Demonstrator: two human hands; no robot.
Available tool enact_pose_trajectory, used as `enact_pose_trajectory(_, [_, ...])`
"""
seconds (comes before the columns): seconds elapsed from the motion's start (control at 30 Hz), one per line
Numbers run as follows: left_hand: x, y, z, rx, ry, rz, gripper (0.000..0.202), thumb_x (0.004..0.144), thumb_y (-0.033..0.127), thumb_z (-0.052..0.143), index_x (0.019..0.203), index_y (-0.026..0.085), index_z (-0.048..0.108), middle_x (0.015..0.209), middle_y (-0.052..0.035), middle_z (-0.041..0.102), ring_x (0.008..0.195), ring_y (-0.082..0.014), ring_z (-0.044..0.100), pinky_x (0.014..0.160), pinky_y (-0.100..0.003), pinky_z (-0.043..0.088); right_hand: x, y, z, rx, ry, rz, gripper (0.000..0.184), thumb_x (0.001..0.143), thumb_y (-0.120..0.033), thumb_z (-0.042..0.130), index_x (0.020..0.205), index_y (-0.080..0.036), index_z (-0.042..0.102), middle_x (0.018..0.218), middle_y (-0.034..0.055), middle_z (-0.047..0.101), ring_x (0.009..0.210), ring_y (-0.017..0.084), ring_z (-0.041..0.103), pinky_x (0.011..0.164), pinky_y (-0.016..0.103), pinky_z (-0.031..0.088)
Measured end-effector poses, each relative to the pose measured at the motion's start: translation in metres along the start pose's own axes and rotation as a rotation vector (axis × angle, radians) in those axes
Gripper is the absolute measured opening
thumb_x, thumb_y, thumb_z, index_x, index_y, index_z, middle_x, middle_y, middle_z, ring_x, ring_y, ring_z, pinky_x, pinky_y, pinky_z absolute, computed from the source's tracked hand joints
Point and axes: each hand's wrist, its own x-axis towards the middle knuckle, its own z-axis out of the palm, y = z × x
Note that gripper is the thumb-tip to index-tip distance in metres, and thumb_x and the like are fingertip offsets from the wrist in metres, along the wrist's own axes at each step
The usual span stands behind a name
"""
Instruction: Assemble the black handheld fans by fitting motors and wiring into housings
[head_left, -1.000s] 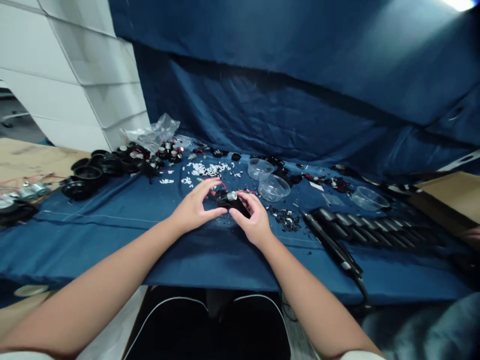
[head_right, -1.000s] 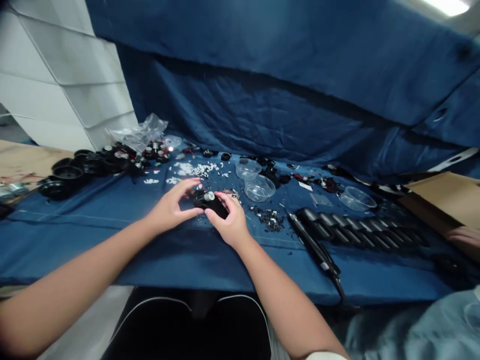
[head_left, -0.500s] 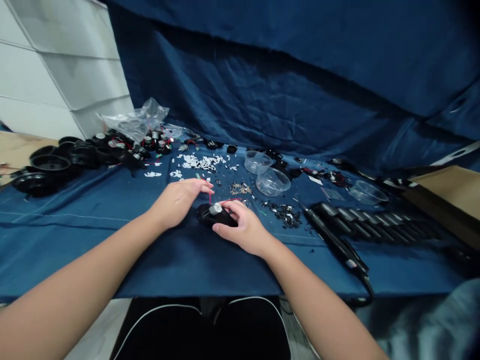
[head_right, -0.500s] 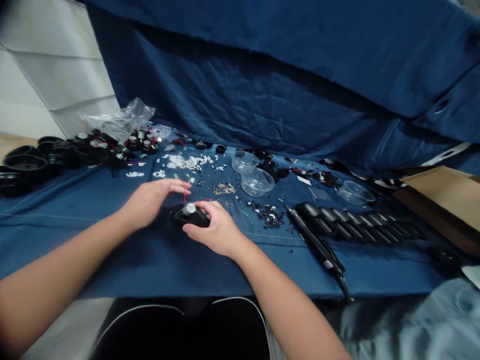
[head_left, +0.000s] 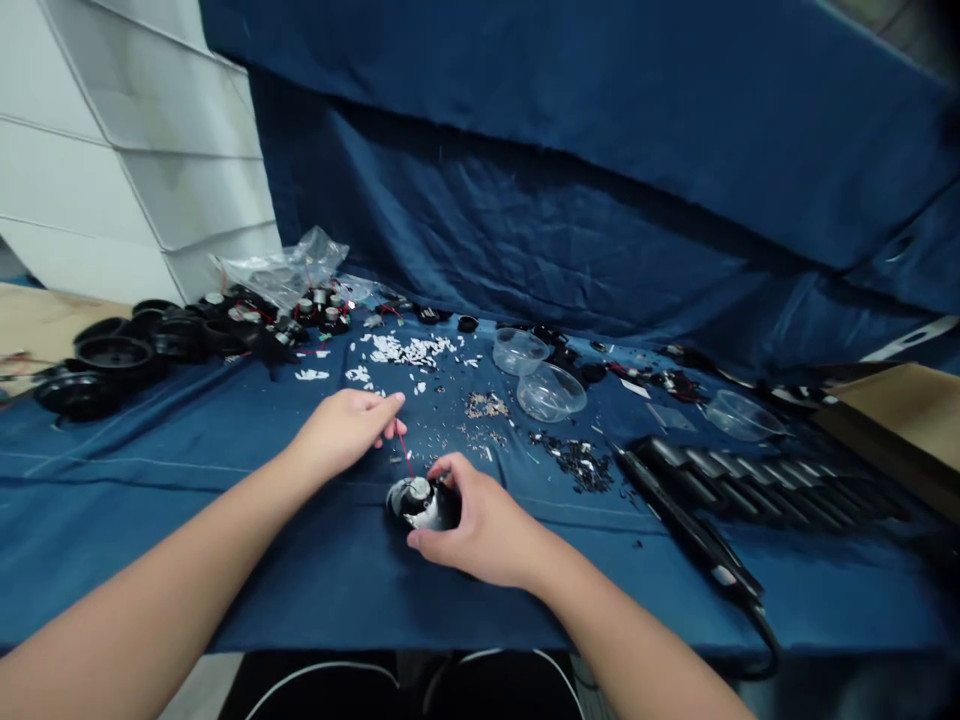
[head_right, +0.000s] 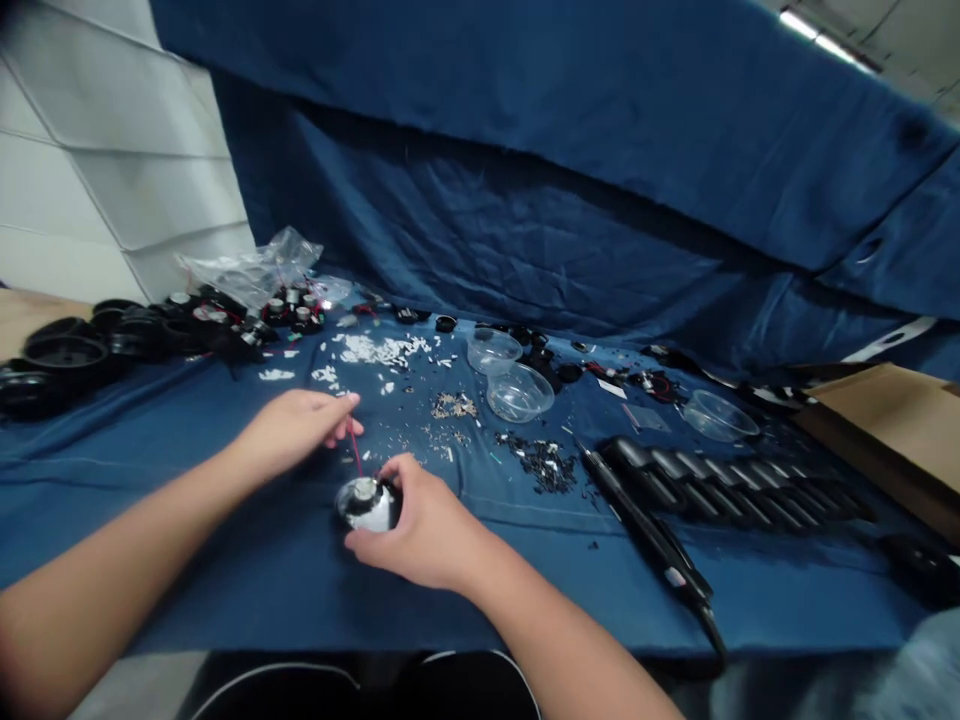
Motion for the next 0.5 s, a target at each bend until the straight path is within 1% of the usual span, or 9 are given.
enact_pose_trajectory(0.1, [-0.001, -0.002, -0.007, 0.163, 0.055, -0.041, 0.057, 0.113, 0.068, 0.067, 0.084, 0.019, 0.072, 0.078, 0.0003, 0.072, 0.071, -0.0167, 0.066, 0.077, -0.034, 0.059, -0.002, 0.003, 0.003, -0.005, -0.006, 0.020, 0.067, 0.080, -0.051, 0.097, 0.131, -0.023, 0.064, 0.111, 0.0030, 0.073, 0.093, 0.017, 0.066, 0.078, 0.028, 0.051])
enact_pose_trajectory(0.17, [-0.002, -0.002, -0.010, 0.224, 0.111, -0.063, 0.056, 0.113, 0.067, 0.067, 0.087, 0.018, 0.071, 0.075, 0.0019, 0.067, 0.069, -0.0160, 0.064, 0.075, -0.033, 0.059, -0.002, 0.007, 0.003, -0.013, -0.013, 0.013, 0.071, 0.079, -0.058, 0.097, 0.134, -0.025, 0.066, 0.116, 0.0031, 0.073, 0.094, 0.016, 0.066, 0.078, 0.026, 0.051])
enact_pose_trajectory(0.2, [-0.003, -0.002, -0.011, 0.238, 0.140, -0.067, 0.055, 0.114, 0.067, 0.067, 0.088, 0.018, 0.071, 0.076, 0.0020, 0.066, 0.070, -0.0158, 0.063, 0.075, -0.033, 0.059, -0.001, 0.009, 0.002, -0.014, -0.021, 0.012, 0.071, 0.082, -0.061, 0.093, 0.138, -0.025, 0.066, 0.116, 0.0031, 0.073, 0.091, 0.016, 0.067, 0.075, 0.026, 0.052])
enact_pose_trajectory(0.27, [-0.003, -0.001, -0.009, 0.240, 0.193, -0.064, 0.052, 0.115, 0.064, 0.066, 0.093, 0.017, 0.071, 0.082, 0.0010, 0.067, 0.074, -0.0160, 0.066, 0.076, -0.033, 0.061, 0.002, 0.011, -0.007, -0.019, -0.029, 0.018, 0.065, 0.095, -0.067, 0.074, 0.143, -0.024, 0.064, 0.112, 0.0040, 0.076, 0.081, 0.015, 0.069, 0.068, 0.027, 0.054])
enact_pose_trajectory(0.33, [-0.003, -0.002, -0.004, 0.225, 0.232, -0.053, 0.048, 0.115, 0.061, 0.067, 0.099, 0.017, 0.073, 0.089, -0.0001, 0.070, 0.080, -0.0171, 0.069, 0.079, -0.033, 0.063, 0.011, 0.006, -0.026, -0.058, 0.025, 0.022, 0.056, 0.105, -0.064, 0.055, 0.140, -0.021, 0.064, 0.109, 0.0067, 0.077, 0.080, 0.018, 0.074, 0.065, 0.029, 0.058])
enact_pose_trajectory(0.37, [-0.002, -0.003, 0.000, 0.212, 0.242, -0.048, 0.046, 0.115, 0.060, 0.068, 0.102, 0.016, 0.073, 0.091, -0.0004, 0.070, 0.081, -0.0175, 0.069, 0.079, -0.034, 0.063, 0.018, 0.000, -0.040, -0.094, 0.072, 0.016, 0.051, 0.106, -0.060, 0.051, 0.134, -0.020, 0.066, 0.110, 0.0083, 0.078, 0.083, 0.019, 0.077, 0.066, 0.030, 0.060])
enact_pose_trajectory(0.43, [-0.001, -0.006, 0.009, 0.180, 0.252, -0.030, 0.045, 0.115, 0.059, 0.070, 0.103, 0.016, 0.074, 0.092, -0.0004, 0.071, 0.081, -0.0177, 0.070, 0.078, -0.033, 0.064, 0.041, -0.019, -0.075, -0.195, 0.177, -0.020, 0.041, 0.107, -0.055, 0.056, 0.126, -0.020, 0.070, 0.113, 0.0093, 0.079, 0.093, 0.020, 0.078, 0.072, 0.030, 0.062])
enact_pose_trajectory(0.47, [0.000, -0.008, 0.015, 0.161, 0.254, -0.017, 0.045, 0.115, 0.059, 0.070, 0.103, 0.016, 0.073, 0.091, -0.0001, 0.070, 0.081, -0.0175, 0.069, 0.077, -0.033, 0.063, 0.058, -0.032, -0.095, -0.247, 0.203, -0.044, 0.037, 0.109, -0.052, 0.058, 0.123, -0.021, 0.072, 0.115, 0.0091, 0.080, 0.096, 0.020, 0.079, 0.075, 0.030, 0.063])
enact_pose_trajectory(0.5, [0.001, -0.010, 0.019, 0.141, 0.255, -0.004, 0.045, 0.115, 0.059, 0.070, 0.102, 0.016, 0.073, 0.090, 0.0002, 0.069, 0.079, -0.0169, 0.069, 0.076, -0.032, 0.063, 0.078, -0.046, -0.116, -0.297, 0.218, -0.064, 0.035, 0.112, -0.050, 0.056, 0.120, -0.020, 0.073, 0.116, 0.0091, 0.080, 0.098, 0.020, 0.079, 0.080, 0.031, 0.065])
